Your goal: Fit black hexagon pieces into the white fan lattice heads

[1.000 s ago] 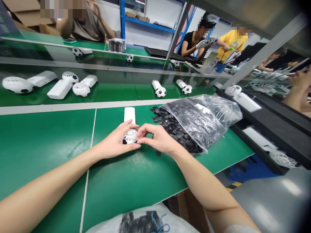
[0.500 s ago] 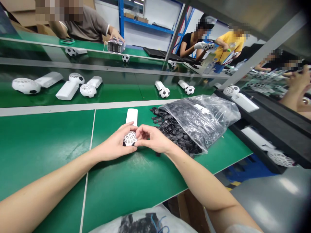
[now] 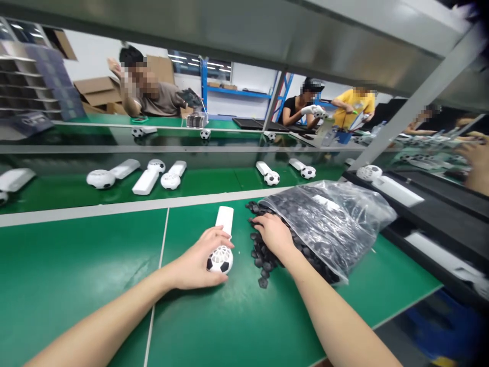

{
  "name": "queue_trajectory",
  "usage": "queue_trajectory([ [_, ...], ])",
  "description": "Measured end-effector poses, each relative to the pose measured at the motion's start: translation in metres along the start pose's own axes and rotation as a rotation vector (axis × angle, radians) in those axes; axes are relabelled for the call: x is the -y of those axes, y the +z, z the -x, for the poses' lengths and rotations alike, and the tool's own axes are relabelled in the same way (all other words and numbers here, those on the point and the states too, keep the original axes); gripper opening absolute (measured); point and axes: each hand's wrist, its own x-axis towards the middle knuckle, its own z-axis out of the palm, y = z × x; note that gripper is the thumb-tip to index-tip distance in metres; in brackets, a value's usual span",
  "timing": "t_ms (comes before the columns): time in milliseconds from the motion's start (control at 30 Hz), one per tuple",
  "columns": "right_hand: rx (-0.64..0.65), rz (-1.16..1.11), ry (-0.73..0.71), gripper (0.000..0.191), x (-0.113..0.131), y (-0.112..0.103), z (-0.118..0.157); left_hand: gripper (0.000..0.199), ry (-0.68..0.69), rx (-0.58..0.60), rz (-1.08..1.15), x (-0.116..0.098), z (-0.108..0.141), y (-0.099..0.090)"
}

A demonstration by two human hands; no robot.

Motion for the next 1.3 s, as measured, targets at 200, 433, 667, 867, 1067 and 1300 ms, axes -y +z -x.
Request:
queue_trajectory([
  [200, 0.05, 0.133, 0.017, 0.017, 0.005, -0.004, 0.005, 0.058, -0.157, 0.044, 0.09, 0.0, 0.007, -0.026],
  [433, 0.073, 0.348, 0.048, 0.026, 0.015, -0.018, 0.018, 0.063, -0.194, 0.052, 0.009, 0.005, 0.009, -0.04],
  [667, -0.116, -0.03, -0.116, 0.023, 0.014, -0.015, 0.021, 0.053, -0.175, -0.046, -0.011, 0.01, 0.005, -0.025],
  [867, -0.037, -0.649, -0.376, 0.007, 0.038, -0.007, 0.03, 0.052, -0.134, -0.043, -0.028, 0.014, 0.003, -0.028],
  [1067, -0.01, -0.817, -0.555, 0.01, 0.056, 0.003, 0.033, 0.047, -0.125, -0.076, -0.081, 0.014, 0.003, -0.024],
  [1300, -0.024, -0.761, -0.58, 0.008, 0.06, 0.019, 0.024, 0.037, -0.113, -0.211, -0.112, 0.01, 0.0, -0.013],
])
